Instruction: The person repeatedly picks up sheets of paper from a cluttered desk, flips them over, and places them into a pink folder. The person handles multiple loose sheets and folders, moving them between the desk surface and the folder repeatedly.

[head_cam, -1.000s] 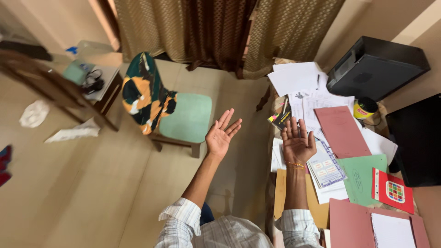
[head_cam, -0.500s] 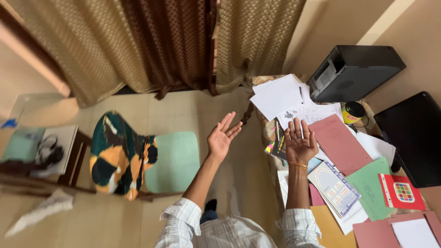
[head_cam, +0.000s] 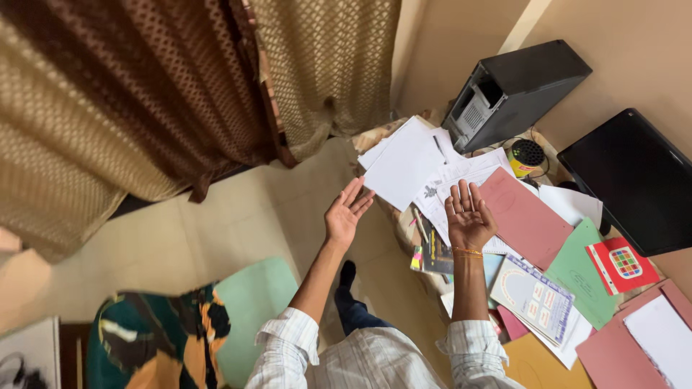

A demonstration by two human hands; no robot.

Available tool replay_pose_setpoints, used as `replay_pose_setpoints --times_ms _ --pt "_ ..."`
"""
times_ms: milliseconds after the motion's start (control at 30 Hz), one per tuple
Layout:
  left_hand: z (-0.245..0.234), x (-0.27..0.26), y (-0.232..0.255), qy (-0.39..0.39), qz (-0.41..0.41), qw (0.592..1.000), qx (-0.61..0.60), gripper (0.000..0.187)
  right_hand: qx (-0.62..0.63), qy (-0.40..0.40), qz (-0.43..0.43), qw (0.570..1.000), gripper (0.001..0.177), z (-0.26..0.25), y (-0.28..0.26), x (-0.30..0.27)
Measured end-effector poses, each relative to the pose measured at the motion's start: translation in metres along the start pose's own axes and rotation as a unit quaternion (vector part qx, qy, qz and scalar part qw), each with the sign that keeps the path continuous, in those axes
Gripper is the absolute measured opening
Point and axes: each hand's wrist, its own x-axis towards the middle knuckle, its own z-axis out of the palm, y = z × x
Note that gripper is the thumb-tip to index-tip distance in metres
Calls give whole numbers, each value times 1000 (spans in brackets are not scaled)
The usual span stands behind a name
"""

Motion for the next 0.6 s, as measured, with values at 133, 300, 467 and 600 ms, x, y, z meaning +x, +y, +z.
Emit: replay_pose_setpoints --times_ms 133,300,467,600 --pt "-15 65 -9 3 -45 999 6 64 18 13 -26 999 56 -9 5 48" --pt "-28 147 -5 -7 -95 995 12 63 27 46 -53 997 59 -16 20 108" --pt "-44 211 -11 -14 -149 989 11 60 8 109 -59 992 59 -32 38 157" --pt "-69 233 -24 2 -201 978 60 60 -14 169 -58 984 57 -58 56 160"
